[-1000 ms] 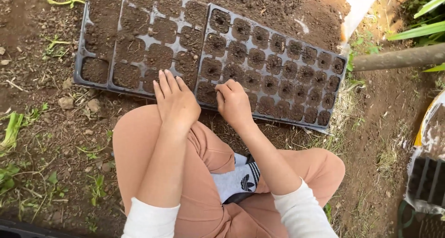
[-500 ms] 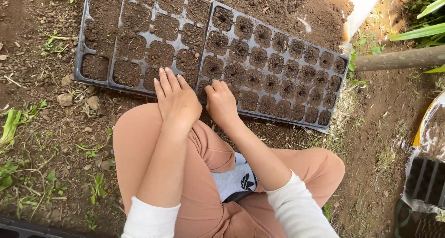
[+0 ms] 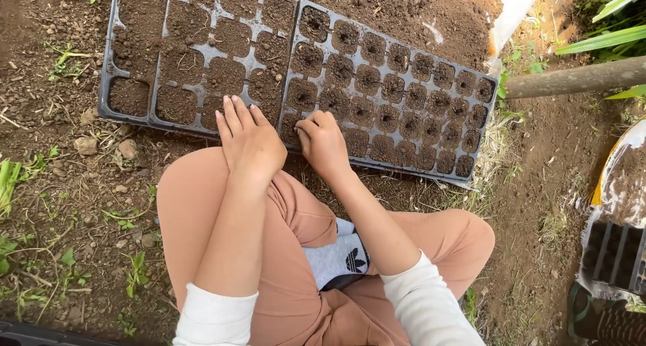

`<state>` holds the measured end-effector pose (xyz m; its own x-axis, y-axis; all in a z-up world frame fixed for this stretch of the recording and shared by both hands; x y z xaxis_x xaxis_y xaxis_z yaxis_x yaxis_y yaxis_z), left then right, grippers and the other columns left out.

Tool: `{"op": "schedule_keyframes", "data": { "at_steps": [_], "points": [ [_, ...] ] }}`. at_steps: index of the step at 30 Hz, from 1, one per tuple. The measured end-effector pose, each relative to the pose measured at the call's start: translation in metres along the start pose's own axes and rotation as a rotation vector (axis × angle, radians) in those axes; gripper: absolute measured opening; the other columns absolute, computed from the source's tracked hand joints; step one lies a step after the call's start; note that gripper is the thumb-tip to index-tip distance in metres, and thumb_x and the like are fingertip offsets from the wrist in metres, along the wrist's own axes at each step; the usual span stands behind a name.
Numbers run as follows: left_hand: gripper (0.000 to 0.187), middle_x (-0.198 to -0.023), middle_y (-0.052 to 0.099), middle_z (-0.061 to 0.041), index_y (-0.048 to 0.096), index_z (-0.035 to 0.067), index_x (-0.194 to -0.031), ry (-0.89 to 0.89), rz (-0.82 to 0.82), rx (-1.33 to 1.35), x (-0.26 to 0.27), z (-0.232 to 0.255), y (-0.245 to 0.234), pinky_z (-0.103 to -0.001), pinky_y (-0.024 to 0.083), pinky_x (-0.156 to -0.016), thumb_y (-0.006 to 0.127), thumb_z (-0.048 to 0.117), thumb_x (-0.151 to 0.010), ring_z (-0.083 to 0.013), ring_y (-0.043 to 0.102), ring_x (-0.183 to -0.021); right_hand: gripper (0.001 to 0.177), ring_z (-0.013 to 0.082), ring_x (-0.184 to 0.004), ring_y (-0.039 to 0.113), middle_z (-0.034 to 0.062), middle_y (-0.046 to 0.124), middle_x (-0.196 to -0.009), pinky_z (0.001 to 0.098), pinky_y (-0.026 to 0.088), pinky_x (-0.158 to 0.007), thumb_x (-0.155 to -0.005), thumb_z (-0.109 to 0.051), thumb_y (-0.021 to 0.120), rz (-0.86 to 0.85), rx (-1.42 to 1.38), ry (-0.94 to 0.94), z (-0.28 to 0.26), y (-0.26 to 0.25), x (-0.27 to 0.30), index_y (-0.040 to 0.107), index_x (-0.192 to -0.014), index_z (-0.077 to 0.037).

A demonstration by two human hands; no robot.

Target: The person sits cross-legged on the ground and places seeds into the cells of a seedling tray filled with soil. They then use a spray bottle to water the soil in the tray.

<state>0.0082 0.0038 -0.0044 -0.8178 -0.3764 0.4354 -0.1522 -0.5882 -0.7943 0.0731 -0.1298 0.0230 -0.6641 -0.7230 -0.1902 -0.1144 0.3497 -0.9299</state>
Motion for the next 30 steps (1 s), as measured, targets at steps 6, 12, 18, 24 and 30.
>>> {"op": "schedule_keyframes", "data": {
  "at_steps": [6,12,18,24,30],
  "points": [
    [0.069,-0.166,0.012,-0.035,0.027,-0.01,-0.157,0.015,-0.011,0.002,0.006,0.002,-0.011,-0.062,-0.005,-0.124,0.045,0.016,-0.095,-0.0492,-0.005,-0.154,0.006,0.0209,-0.085,0.059,0.0023,0.059,-0.085,0.0307,0.05,-0.074,-0.089,-0.005,0.068,0.023,0.129,-0.113,-0.007,0.008,0.003,0.071,-0.088,-0.01],
    [0.07,-0.166,0.011,-0.035,0.027,-0.01,-0.157,0.016,-0.013,0.018,0.004,0.0,-0.007,-0.062,-0.006,-0.124,0.047,0.019,-0.096,-0.0491,-0.006,-0.154,0.007,0.0204,-0.086,0.059,0.0004,0.059,-0.084,0.0301,0.047,-0.073,-0.088,-0.005,0.068,0.042,0.108,-0.089,-0.003,0.017,0.007,0.072,-0.087,-0.011],
    [0.072,-0.166,0.011,-0.035,0.028,-0.01,-0.157,0.024,-0.024,0.019,0.001,-0.002,-0.005,-0.062,-0.005,-0.124,0.048,0.023,-0.097,-0.0491,-0.006,-0.154,0.006,0.0195,-0.087,0.058,0.0004,0.059,-0.086,0.0289,0.045,-0.072,-0.089,-0.006,0.069,0.078,0.127,-0.045,0.008,0.019,0.005,0.071,-0.089,-0.011],
    [0.072,-0.166,0.011,-0.035,0.029,-0.011,-0.156,0.024,-0.028,0.029,0.003,-0.002,-0.008,-0.062,-0.005,-0.124,0.049,0.025,-0.097,-0.0488,-0.007,-0.154,0.004,0.0202,-0.087,0.058,0.0009,0.058,-0.087,0.0313,0.046,-0.071,-0.088,-0.008,0.069,0.089,0.144,-0.037,0.012,0.022,0.006,0.07,-0.091,-0.011],
    [0.074,-0.166,0.013,-0.034,0.031,-0.009,-0.156,0.02,-0.011,-0.006,-0.002,-0.002,0.001,-0.063,-0.005,-0.124,0.052,0.03,-0.097,-0.0483,-0.005,-0.155,0.006,0.0219,-0.089,0.058,0.0018,0.058,-0.087,0.0321,0.047,-0.075,-0.087,-0.007,0.069,0.056,0.137,-0.053,0.0,0.019,0.008,0.069,-0.092,-0.011]
  ]
}}
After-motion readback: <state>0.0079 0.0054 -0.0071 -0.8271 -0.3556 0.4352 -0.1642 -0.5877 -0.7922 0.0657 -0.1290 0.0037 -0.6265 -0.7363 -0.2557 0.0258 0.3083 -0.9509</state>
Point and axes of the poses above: each hand's wrist, its own x-axis away from the middle knuckle, its own y-axis out of the palm, z = x × y, the point moved 1 cm from there along -x, towards the middle knuckle
